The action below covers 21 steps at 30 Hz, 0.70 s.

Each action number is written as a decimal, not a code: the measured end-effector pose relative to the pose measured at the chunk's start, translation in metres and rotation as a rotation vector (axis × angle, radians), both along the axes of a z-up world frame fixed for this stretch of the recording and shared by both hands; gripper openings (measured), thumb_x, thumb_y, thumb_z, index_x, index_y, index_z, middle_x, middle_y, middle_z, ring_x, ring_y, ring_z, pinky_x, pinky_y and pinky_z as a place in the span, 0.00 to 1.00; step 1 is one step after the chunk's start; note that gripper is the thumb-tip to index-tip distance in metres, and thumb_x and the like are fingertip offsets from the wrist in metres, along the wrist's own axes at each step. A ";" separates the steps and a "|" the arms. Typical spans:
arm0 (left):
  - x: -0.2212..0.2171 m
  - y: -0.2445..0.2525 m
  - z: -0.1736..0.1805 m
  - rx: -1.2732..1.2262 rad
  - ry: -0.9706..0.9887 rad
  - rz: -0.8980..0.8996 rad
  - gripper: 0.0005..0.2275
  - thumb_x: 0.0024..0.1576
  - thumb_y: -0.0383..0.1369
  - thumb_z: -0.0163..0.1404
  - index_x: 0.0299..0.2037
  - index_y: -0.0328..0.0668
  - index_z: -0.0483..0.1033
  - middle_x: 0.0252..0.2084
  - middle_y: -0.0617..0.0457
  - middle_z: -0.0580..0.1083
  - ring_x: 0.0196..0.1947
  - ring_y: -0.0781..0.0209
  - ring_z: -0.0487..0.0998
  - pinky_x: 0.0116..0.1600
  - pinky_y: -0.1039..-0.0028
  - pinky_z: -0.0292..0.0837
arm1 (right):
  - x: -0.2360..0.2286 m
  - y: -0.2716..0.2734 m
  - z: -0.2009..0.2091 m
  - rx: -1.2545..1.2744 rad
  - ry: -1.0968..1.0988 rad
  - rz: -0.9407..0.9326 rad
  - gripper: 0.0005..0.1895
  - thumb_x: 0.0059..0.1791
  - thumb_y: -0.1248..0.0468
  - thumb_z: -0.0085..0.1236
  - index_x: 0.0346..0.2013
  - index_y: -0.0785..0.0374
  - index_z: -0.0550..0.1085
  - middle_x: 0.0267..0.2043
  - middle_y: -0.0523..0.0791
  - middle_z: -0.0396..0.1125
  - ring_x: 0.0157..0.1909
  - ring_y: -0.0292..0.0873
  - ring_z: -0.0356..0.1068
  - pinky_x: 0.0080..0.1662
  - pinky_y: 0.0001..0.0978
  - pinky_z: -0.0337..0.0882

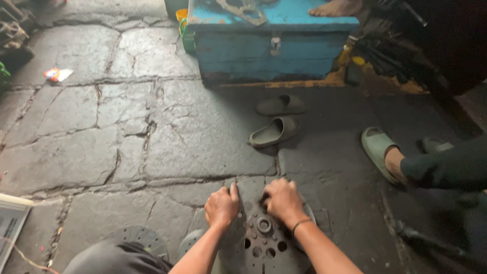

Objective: The person scrubs a circular metal part with a small abrasive block while sitting on the floor. They rotate the part to clean different areas and use a tool to scrape the center.

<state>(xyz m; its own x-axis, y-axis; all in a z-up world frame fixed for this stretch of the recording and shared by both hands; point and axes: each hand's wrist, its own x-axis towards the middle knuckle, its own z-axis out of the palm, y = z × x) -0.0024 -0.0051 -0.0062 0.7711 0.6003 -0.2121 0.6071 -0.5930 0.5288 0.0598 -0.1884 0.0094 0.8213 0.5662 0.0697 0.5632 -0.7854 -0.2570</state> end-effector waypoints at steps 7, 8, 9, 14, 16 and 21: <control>0.004 0.004 0.005 0.003 -0.014 -0.015 0.24 0.61 0.53 0.41 0.38 0.42 0.83 0.39 0.34 0.79 0.44 0.32 0.80 0.52 0.48 0.73 | 0.009 0.001 -0.010 0.036 -0.035 -0.002 0.11 0.37 0.64 0.67 0.32 0.58 0.78 0.38 0.46 0.70 0.48 0.52 0.68 0.51 0.48 0.65; 0.001 0.003 0.005 -0.001 -0.020 -0.015 0.24 0.61 0.53 0.41 0.38 0.42 0.83 0.39 0.34 0.79 0.44 0.31 0.79 0.52 0.48 0.73 | 0.006 0.000 -0.009 0.023 -0.021 -0.032 0.09 0.39 0.63 0.67 0.32 0.57 0.78 0.39 0.46 0.70 0.48 0.52 0.68 0.51 0.48 0.65; -0.002 0.000 0.005 -0.014 -0.010 -0.006 0.24 0.61 0.53 0.41 0.38 0.42 0.83 0.39 0.34 0.79 0.44 0.31 0.79 0.52 0.48 0.73 | -0.001 0.000 -0.009 0.024 -0.036 -0.026 0.10 0.37 0.63 0.67 0.31 0.59 0.78 0.39 0.47 0.70 0.48 0.52 0.68 0.51 0.48 0.65; -0.002 0.002 0.007 0.005 -0.036 -0.025 0.24 0.62 0.53 0.41 0.38 0.40 0.83 0.39 0.33 0.79 0.44 0.32 0.80 0.52 0.48 0.73 | -0.004 0.000 0.005 -0.042 -0.019 0.051 0.10 0.39 0.62 0.66 0.33 0.58 0.78 0.39 0.46 0.71 0.49 0.50 0.69 0.52 0.47 0.66; -0.001 0.000 0.005 0.015 -0.033 -0.013 0.24 0.61 0.53 0.42 0.38 0.40 0.83 0.38 0.32 0.79 0.43 0.31 0.80 0.51 0.48 0.73 | 0.001 -0.006 0.009 0.034 0.004 -0.112 0.09 0.39 0.63 0.66 0.32 0.58 0.78 0.40 0.45 0.71 0.50 0.51 0.69 0.52 0.48 0.66; 0.000 -0.001 0.002 0.012 -0.060 -0.012 0.24 0.61 0.53 0.42 0.37 0.41 0.83 0.37 0.32 0.79 0.43 0.30 0.79 0.50 0.47 0.73 | -0.003 -0.005 0.008 0.018 0.005 -0.075 0.11 0.38 0.61 0.67 0.32 0.59 0.79 0.39 0.47 0.71 0.50 0.52 0.69 0.53 0.49 0.66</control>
